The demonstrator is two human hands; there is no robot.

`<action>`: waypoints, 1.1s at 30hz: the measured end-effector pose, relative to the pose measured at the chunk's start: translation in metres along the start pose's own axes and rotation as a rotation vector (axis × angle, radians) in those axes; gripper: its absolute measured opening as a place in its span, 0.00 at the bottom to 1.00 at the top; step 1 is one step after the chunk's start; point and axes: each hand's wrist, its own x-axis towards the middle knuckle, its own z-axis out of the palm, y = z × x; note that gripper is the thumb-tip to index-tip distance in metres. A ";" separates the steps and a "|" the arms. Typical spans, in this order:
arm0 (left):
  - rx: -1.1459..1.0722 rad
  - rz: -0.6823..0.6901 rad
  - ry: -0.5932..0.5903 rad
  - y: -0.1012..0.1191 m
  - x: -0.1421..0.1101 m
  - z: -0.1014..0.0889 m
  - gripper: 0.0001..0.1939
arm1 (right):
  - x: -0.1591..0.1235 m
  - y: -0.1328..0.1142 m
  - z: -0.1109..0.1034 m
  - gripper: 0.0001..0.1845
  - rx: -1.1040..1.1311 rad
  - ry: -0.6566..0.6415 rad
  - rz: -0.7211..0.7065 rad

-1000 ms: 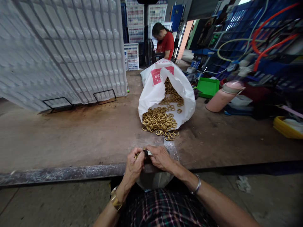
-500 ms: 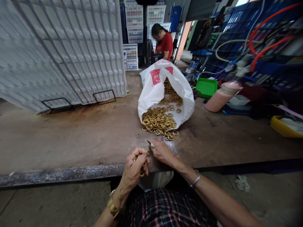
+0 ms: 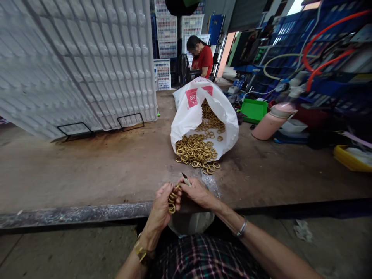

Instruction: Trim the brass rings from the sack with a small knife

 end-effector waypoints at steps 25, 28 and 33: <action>-0.102 -0.178 0.045 -0.004 0.001 -0.009 0.12 | 0.004 -0.006 0.007 0.08 -0.320 0.169 -0.178; -0.273 -0.342 0.052 -0.001 0.003 -0.008 0.07 | 0.007 -0.008 0.007 0.10 -0.283 0.159 -0.137; -0.465 -0.450 0.056 0.004 0.002 -0.003 0.07 | 0.005 -0.006 0.003 0.08 -0.279 0.094 -0.159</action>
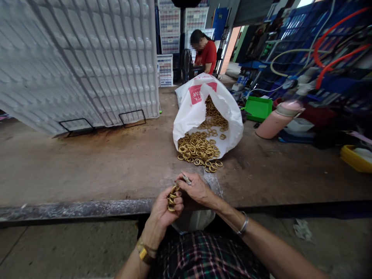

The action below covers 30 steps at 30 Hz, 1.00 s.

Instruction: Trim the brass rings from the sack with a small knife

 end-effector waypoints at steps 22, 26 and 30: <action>-0.141 -0.043 -0.066 -0.012 -0.003 0.000 0.06 | -0.002 0.007 0.003 0.18 0.161 -0.007 0.113; -0.172 -0.022 -0.050 -0.010 -0.004 0.001 0.10 | -0.005 0.007 0.001 0.13 0.109 -0.066 0.024; -0.158 -0.008 -0.025 -0.011 -0.004 0.002 0.12 | -0.006 0.009 0.002 0.10 0.021 -0.068 -0.005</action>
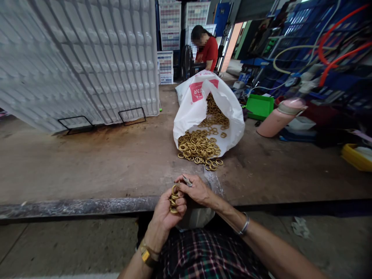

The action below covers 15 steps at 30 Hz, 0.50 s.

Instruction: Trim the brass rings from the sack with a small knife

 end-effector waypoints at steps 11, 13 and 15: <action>0.007 -0.032 -0.049 0.000 0.000 -0.004 0.11 | 0.001 -0.002 -0.001 0.14 0.104 -0.066 0.012; 0.009 -0.035 -0.061 0.000 0.000 -0.005 0.11 | 0.002 -0.003 -0.002 0.14 0.109 -0.052 0.012; 0.014 -0.036 -0.073 -0.001 0.000 -0.006 0.11 | 0.002 -0.004 -0.002 0.15 0.118 -0.042 0.027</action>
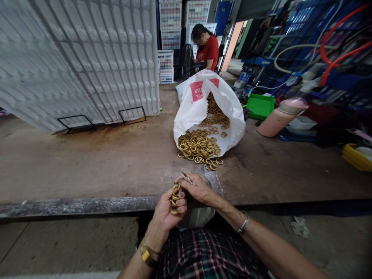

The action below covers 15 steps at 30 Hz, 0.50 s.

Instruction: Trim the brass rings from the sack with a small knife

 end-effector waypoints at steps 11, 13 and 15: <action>0.033 -0.008 -0.008 -0.001 0.002 -0.003 0.08 | 0.000 0.006 0.001 0.15 0.022 0.008 0.018; 0.038 -0.018 -0.031 0.000 0.002 -0.005 0.06 | 0.000 0.004 0.001 0.15 0.044 0.012 0.026; 0.050 -0.023 -0.054 0.000 0.002 -0.007 0.06 | 0.000 0.001 0.001 0.15 0.063 0.019 0.046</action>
